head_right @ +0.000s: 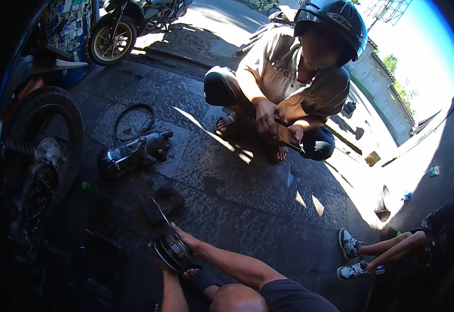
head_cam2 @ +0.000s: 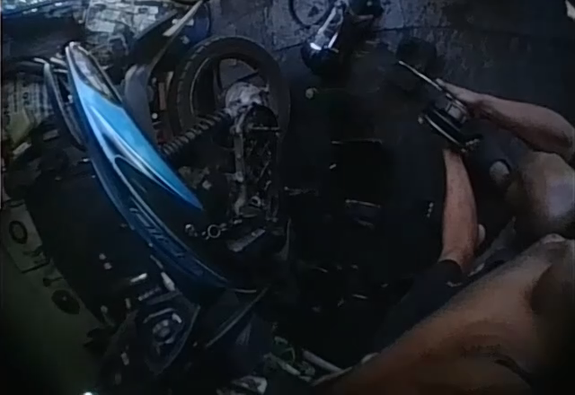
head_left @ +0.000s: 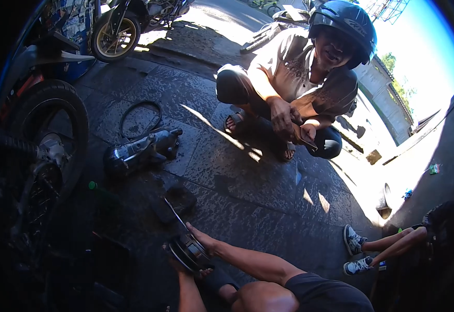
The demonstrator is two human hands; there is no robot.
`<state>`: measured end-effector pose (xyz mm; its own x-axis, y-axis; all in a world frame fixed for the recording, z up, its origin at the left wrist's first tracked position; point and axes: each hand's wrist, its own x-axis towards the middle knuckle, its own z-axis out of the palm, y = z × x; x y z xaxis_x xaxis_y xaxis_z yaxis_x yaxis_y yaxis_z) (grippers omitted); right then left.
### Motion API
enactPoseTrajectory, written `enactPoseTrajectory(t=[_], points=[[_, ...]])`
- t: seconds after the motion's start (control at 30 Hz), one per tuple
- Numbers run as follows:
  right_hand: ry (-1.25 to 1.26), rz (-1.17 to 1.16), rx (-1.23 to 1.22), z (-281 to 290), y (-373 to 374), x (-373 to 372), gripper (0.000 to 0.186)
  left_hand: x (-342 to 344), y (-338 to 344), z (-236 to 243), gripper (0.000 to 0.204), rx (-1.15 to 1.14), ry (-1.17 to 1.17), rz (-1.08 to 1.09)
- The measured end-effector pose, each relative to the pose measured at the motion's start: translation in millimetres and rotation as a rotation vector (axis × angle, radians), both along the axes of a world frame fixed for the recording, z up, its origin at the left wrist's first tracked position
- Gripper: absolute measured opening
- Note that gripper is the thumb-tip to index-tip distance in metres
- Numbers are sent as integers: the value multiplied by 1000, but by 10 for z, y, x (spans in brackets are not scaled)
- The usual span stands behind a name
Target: Repair and reassemble the CVT transmission components of a scooter.
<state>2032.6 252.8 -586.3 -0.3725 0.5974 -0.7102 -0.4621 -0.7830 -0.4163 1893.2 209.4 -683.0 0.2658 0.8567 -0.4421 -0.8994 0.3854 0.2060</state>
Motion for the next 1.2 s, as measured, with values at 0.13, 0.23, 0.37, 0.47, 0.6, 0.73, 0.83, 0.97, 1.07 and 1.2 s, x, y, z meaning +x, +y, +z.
enactPoseTrajectory(t=[0.13,0.23,0.37,0.47,0.6,0.73,0.83,0.97,1.07,1.2], points=[[-49,1,-5,-66,-8,-33,73,-70,89,-139,62,17,35,19],[-104,-37,-84,-39,-21,-7,70,-46,139,-174,60,50,55,1],[-63,-50,-29,23,-64,60,69,33,99,-80,58,87,68,-72],[-68,-115,20,-17,-66,81,69,150,57,21,59,64,129,-129],[-186,11,-70,-138,-61,103,71,295,24,179,46,-142,-30,-203],[-195,81,-91,-171,-70,162,72,284,42,439,47,-98,-17,-191],[-131,73,-115,-135,-72,181,70,229,14,607,47,-318,219,-201],[-88,64,-66,-111,-52,167,70,208,32,489,48,-202,180,-163],[-94,19,-35,-145,-31,155,59,134,162,224,50,-102,209,-92],[-292,75,201,-208,11,122,46,-314,317,200,55,-461,500,99]])
